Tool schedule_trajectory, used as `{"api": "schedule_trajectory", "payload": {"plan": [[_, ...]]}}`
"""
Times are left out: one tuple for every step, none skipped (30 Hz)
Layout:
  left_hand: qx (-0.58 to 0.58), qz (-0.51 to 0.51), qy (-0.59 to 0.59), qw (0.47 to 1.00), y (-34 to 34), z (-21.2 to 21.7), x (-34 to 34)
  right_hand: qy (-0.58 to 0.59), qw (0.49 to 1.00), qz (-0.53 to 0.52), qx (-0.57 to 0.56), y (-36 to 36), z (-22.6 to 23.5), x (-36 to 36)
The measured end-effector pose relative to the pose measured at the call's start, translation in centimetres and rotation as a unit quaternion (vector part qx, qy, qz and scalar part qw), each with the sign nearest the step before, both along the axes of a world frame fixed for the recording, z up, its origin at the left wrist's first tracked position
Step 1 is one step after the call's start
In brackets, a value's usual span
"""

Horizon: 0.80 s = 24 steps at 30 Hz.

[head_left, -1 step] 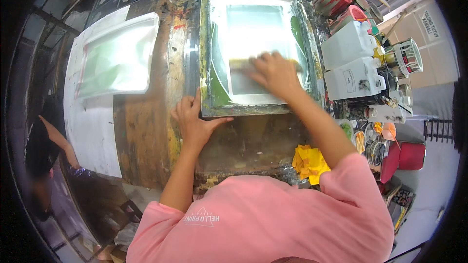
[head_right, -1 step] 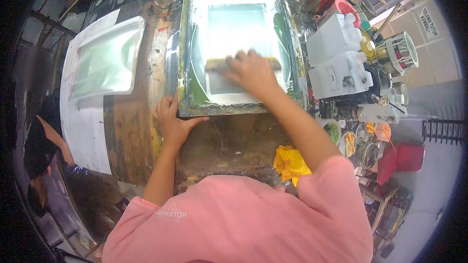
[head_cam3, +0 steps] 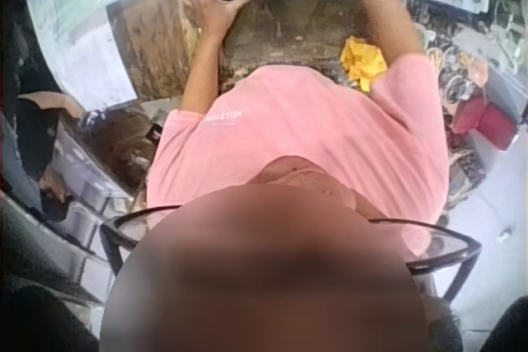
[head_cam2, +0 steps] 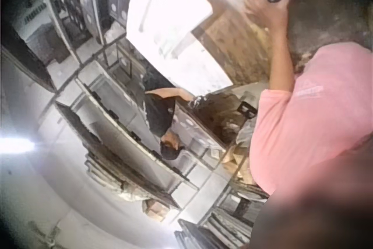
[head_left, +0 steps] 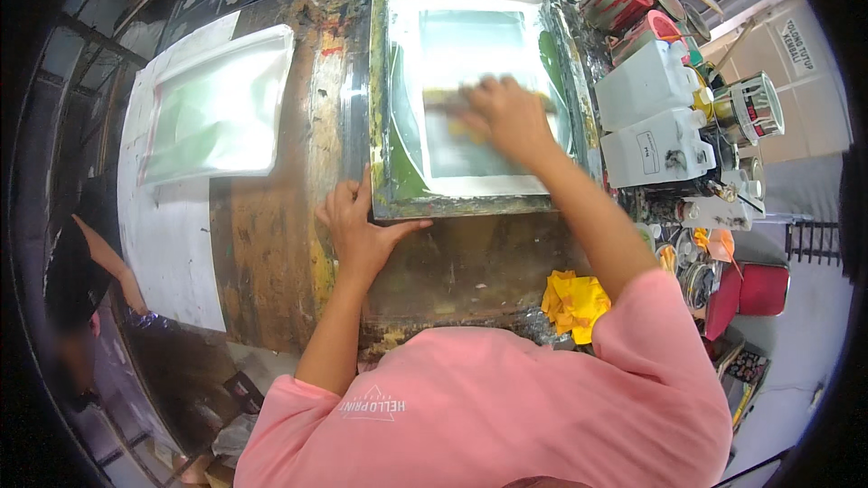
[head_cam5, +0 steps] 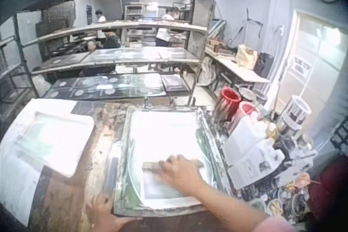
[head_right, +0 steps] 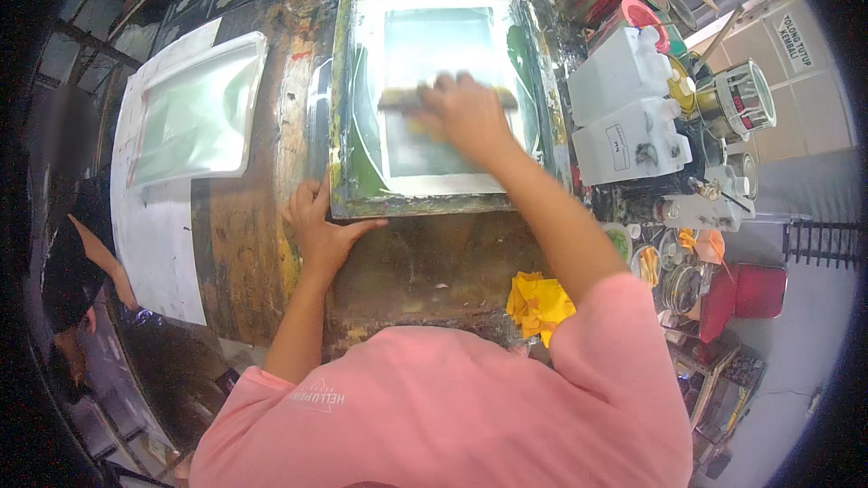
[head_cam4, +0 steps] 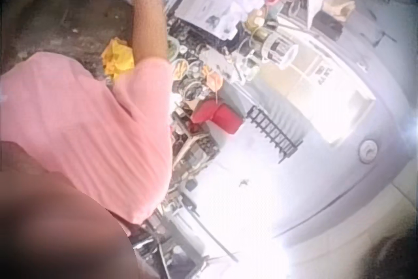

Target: The person repeatedly applies green ink to a screen-printing frame using a squeegee, then lifts the frame to reveal a flower-shaped stencil on the surface below. The process is repeated multiple times in a workshop setting.

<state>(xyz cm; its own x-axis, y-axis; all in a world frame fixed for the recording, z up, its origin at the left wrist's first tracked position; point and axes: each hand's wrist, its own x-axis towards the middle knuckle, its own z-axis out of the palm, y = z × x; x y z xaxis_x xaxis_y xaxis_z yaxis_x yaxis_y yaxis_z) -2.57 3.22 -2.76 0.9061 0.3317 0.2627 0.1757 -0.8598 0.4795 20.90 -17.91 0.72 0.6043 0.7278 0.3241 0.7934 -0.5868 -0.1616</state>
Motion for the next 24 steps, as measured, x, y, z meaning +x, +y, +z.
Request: {"api": "schedule_trajectory", "payload": {"plan": [[-0.001, 0.000, -0.005, 1.000, 0.0, 0.0, 0.0, 0.009, 0.999, -0.023, -0.026, 1.3, 0.0, 3.2], [-0.005, 0.000, -0.010, 1.000, 0.0, 0.1, 0.0, -0.006, 0.999, -0.041, -0.035, 2.7, 0.1, 6.3], [0.008, 0.002, -0.020, 1.000, 0.0, 0.2, 0.0, 0.008, 0.998, -0.048, -0.036, 3.7, 0.5, 9.3], [0.018, 0.004, -0.028, 0.999, 0.0, 0.2, 0.1, 0.046, 0.998, -0.023, -0.030, 4.3, 1.3, 12.1], [0.023, 0.003, -0.052, 0.998, 0.0, 0.3, 0.1, 0.050, 0.998, -0.009, -0.040, 4.9, 2.3, 14.8], [0.003, 0.003, -0.043, 0.999, 0.1, 0.3, 0.5, 0.051, 0.997, 0.001, -0.055, 5.7, 3.4, 17.5], [-0.023, 0.000, -0.044, 0.999, 0.0, 0.5, 0.5, 0.052, 0.997, -0.011, -0.054, 6.3, 3.8, 19.1], [-0.047, -0.003, -0.048, 0.998, 0.1, 0.5, 0.8, 0.045, 0.998, -0.014, -0.044, 6.8, 4.1, 20.5], [-0.049, -0.014, -0.060, 0.997, 0.1, 0.6, 0.9, 0.030, 0.999, -0.010, -0.019, 7.0, 4.1, 21.5], [-0.049, -0.024, -0.073, 0.996, 0.1, 0.7, 1.0, 0.021, 0.999, -0.005, -0.029, 7.1, 3.7, 22.1], [-0.049, -0.035, -0.084, 0.995, 0.2, 0.8, 1.1, 0.004, 1.000, 0.008, -0.026, 7.2, 3.1, 22.4], [-0.043, -0.036, -0.085, 0.995, 0.2, 0.9, 1.1, 0.004, 0.999, -0.003, -0.049, 7.2, 2.4, 22.5], [-0.037, -0.038, -0.084, 0.995, 0.2, 0.9, 1.0, -0.026, 0.999, 0.007, -0.029, 7.0, 1.6, 22.2], [-0.033, -0.039, -0.083, 0.995, 0.2, 0.9, 0.9, -0.041, 0.999, 0.026, 0.007, 6.7, 1.0, 21.8], [-0.037, -0.037, -0.083, 0.995, 0.1, 0.9, 0.9, -0.039, 0.999, 0.020, 0.011, 6.3, 0.6, 20.9], [-0.042, -0.035, -0.083, 0.995, 0.1, 0.8, 0.8, -0.035, 0.999, 0.010, 0.009, 5.8, 0.4, 19.8], [-0.048, -0.035, -0.082, 0.995, 0.1, 0.7, 0.7, -0.043, 0.999, 0.024, -0.004, 5.1, 0.5, 18.5], [-0.046, -0.034, -0.083, 0.995, 0.0, 0.6, 0.6, -0.026, 0.999, 0.027, -0.020, 4.3, 0.8, 16.7], [-0.044, -0.033, -0.085, 0.995, 0.0, 0.5, 0.6, -0.013, 0.999, 0.030, -0.033, 3.6, 1.2, 14.5], [-0.049, -0.030, -0.089, 0.994, 0.0, 0.3, 0.6, -0.003, 0.999, 0.038, -0.038, 2.9, 1.7, 12.0], [-0.040, -0.032, -0.093, 0.994, -0.1, 0.2, 0.7, 0.003, 0.998, 0.021, -0.059, 2.2, 2.2, 9.3], [-0.039, -0.032, -0.098, 0.994, -0.1, 0.0, 0.7, 0.004, 0.998, 0.014, -0.066, 1.4, 2.6, 6.3], [-0.041, -0.032, -0.113, 0.992, 0.0, -0.1, 0.8, 0.004, 0.997, 0.009, -0.078, 0.4, 3.0, 3.1], [-0.031, -0.032, -0.113, 0.993, 0.0, -0.2, 0.8, -0.001, 0.997, 0.010, -0.082, -0.5, 3.4, 0.0]]}}
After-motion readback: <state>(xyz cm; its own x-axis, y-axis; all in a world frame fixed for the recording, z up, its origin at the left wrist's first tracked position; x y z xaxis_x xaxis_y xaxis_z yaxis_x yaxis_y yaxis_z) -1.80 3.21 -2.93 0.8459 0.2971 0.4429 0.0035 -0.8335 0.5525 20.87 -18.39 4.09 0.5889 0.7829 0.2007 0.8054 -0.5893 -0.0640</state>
